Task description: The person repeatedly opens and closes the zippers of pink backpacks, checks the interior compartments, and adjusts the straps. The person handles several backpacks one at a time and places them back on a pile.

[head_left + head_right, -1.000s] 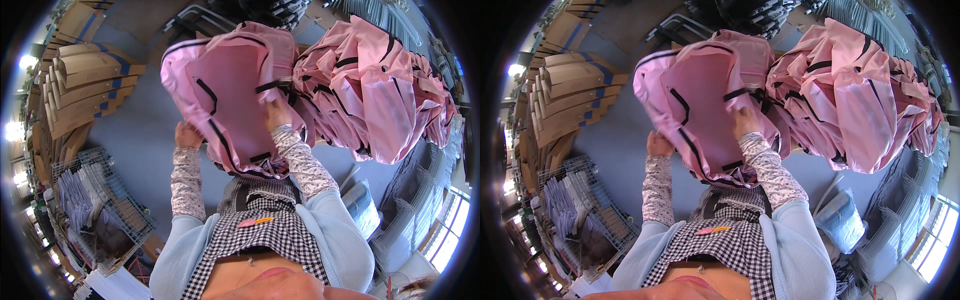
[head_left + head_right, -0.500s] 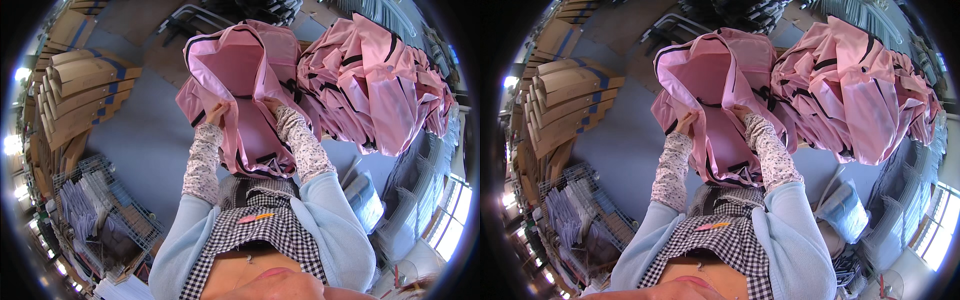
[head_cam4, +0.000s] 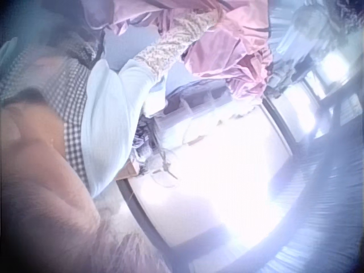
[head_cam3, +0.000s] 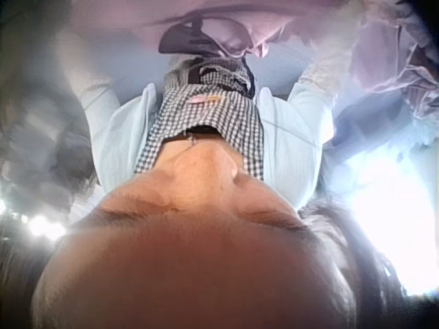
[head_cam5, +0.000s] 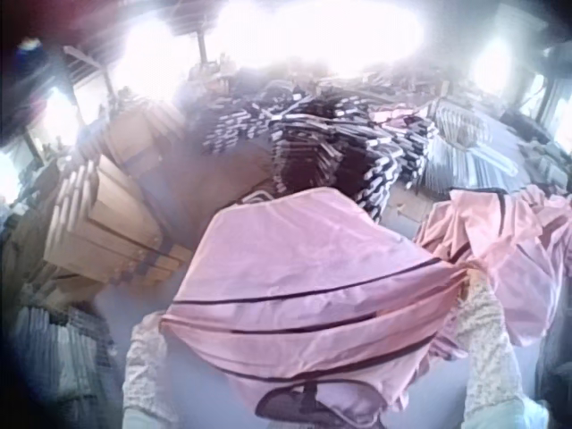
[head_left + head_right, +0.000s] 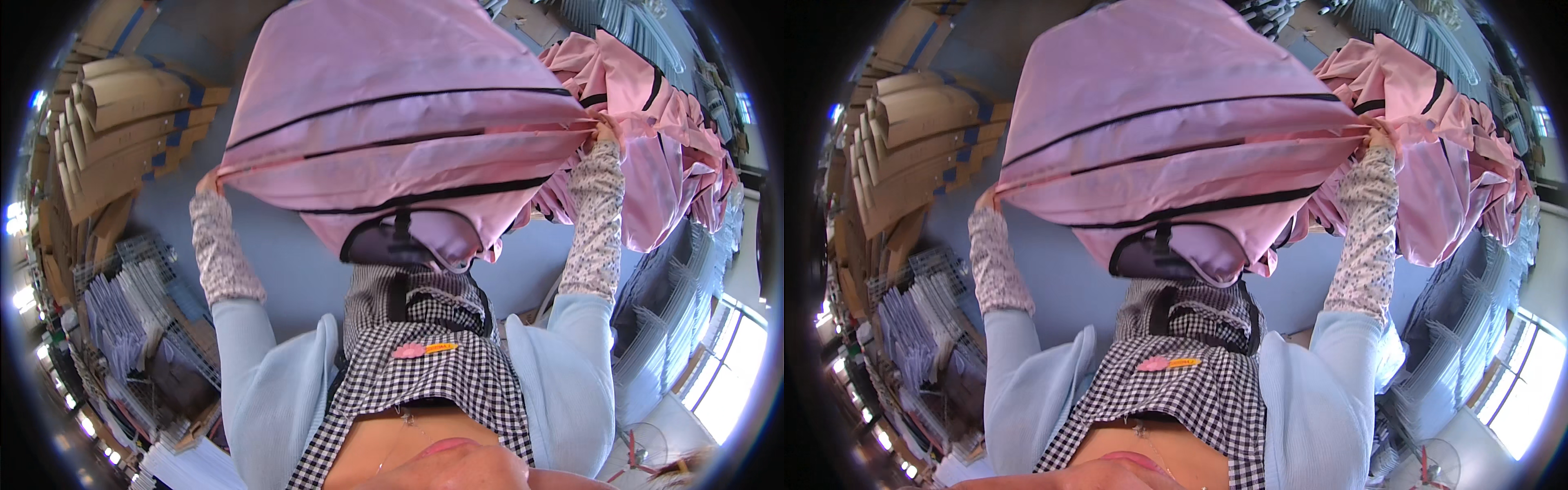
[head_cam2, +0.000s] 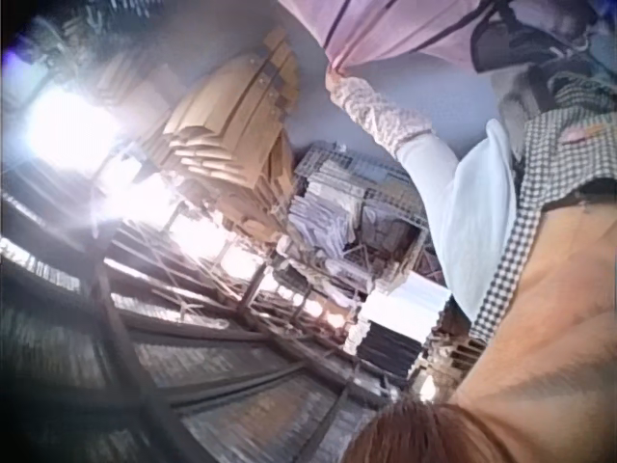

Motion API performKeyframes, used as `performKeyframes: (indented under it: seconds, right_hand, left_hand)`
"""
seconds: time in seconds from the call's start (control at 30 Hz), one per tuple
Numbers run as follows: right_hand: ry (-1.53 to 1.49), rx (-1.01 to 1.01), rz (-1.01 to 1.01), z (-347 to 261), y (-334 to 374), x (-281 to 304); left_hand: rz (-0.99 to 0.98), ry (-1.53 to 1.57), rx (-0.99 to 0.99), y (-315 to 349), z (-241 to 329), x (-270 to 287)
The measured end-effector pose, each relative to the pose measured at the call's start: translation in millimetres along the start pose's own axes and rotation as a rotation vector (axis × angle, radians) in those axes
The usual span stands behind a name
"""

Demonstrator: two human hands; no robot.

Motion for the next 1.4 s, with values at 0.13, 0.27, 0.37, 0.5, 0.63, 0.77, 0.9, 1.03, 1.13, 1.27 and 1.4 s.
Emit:
performKeyframes:
  seconds: [0.13, 0.27, 0.37, 0.5, 0.63, 0.77, 0.9, 1.03, 1.13, 1.27, 1.4]
  right_hand:
    - [-0.277, -0.053, -0.017, -6.4, 38.7, -19.1]
    - [0.224, 0.683, 0.145, -5.7, 62.6, -42.2]
    - [0.607, 1.134, 0.170, -10.9, 205.3, -126.9]
    - [0.640, 0.792, -0.732, 69.5, 318.0, -240.1]
    - [1.143, 0.242, -0.986, 196.9, 344.3, -281.1]
    - [1.024, 0.073, -0.664, 192.6, 326.2, -274.1]
    - [0.680, 0.194, -0.534, 183.7, 308.6, -279.0]
    - [0.634, 0.149, -0.612, 185.7, 308.0, -277.8]
    - [0.641, 0.189, -0.641, 170.0, 314.6, -277.8]
    - [0.569, 0.210, -0.720, 167.0, 313.4, -275.4]
    - [0.556, 0.251, -0.727, 164.6, 314.9, -267.6]
  left_hand:
    - [0.028, -0.040, 0.007, 27.9, -1.9, -49.2]
    - [-0.029, -0.246, -0.140, 129.2, -23.1, -151.8]
    - [-0.367, -0.797, -0.891, 219.2, -69.5, -202.6]
    - [-0.492, -0.994, -1.099, 299.5, -88.1, -272.2]
    - [-0.450, -1.200, -0.956, 285.6, -131.8, -295.0]
    - [-0.471, -1.195, -0.858, 266.7, -150.3, -299.0]
    - [-0.557, -0.978, -0.863, 287.1, -121.4, -299.8]
    - [-0.551, -0.852, -0.843, 294.7, -114.7, -293.8]
    - [-0.550, -0.834, -0.845, 297.9, -115.8, -290.3]
    - [-0.578, -0.767, -0.770, 305.5, -111.7, -289.2]
    - [-0.620, -0.744, -0.757, 316.7, -106.3, -290.6]
Point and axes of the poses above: each hand's wrist, its own y-axis away from the middle knuckle, its own x-axis out of the back of the hand, z = x × y, the point moved 8 cm from there along -y, towards the middle knuckle, and after that the axes turned 2 degrees about y, right-handed, at the moved point
